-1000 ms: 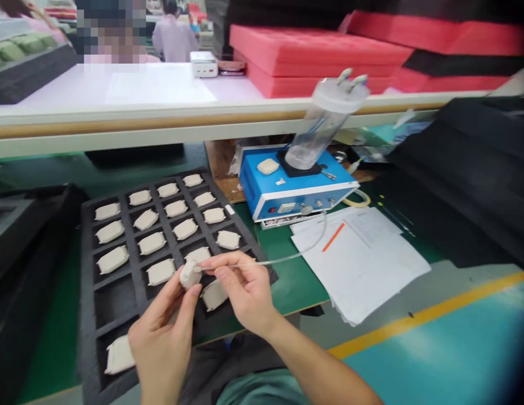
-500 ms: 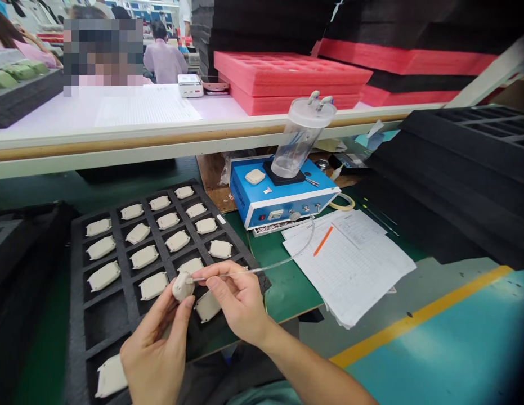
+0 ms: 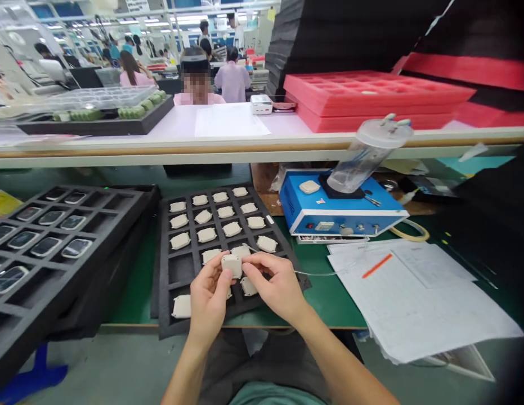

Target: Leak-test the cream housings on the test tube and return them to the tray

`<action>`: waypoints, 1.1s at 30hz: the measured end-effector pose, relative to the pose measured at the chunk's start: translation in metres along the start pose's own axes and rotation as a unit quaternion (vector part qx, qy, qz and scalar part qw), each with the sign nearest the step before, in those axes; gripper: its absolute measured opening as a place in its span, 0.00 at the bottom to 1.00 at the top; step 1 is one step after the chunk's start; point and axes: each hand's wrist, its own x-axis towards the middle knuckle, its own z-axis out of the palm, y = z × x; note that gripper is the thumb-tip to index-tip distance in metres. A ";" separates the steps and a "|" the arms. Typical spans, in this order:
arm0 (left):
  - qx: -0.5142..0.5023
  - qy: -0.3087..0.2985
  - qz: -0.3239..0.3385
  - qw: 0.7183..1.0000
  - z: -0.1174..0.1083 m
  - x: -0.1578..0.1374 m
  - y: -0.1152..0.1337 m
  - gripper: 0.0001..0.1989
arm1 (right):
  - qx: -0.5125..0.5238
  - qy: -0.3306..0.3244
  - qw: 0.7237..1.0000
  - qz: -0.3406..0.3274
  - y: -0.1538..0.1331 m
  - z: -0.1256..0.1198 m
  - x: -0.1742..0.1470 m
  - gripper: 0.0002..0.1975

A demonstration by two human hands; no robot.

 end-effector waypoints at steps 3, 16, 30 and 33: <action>0.003 -0.034 0.012 0.999 -0.005 -0.002 0.003 0.23 | -0.044 -0.019 0.999 -0.014 -0.009 -0.005 -0.003 0.09; 0.061 -0.107 0.019 0.992 0.005 0.009 0.003 0.29 | -0.231 0.044 0.972 -0.008 -0.021 -0.020 -0.014 0.11; 0.037 -0.010 -0.015 0.999 0.006 0.004 -0.007 0.21 | -0.629 0.005 0.767 0.127 0.045 -0.180 0.035 0.13; 0.055 -0.007 -0.015 0.998 0.006 0.002 -0.007 0.20 | -0.667 -0.035 0.728 0.154 0.053 -0.181 0.035 0.14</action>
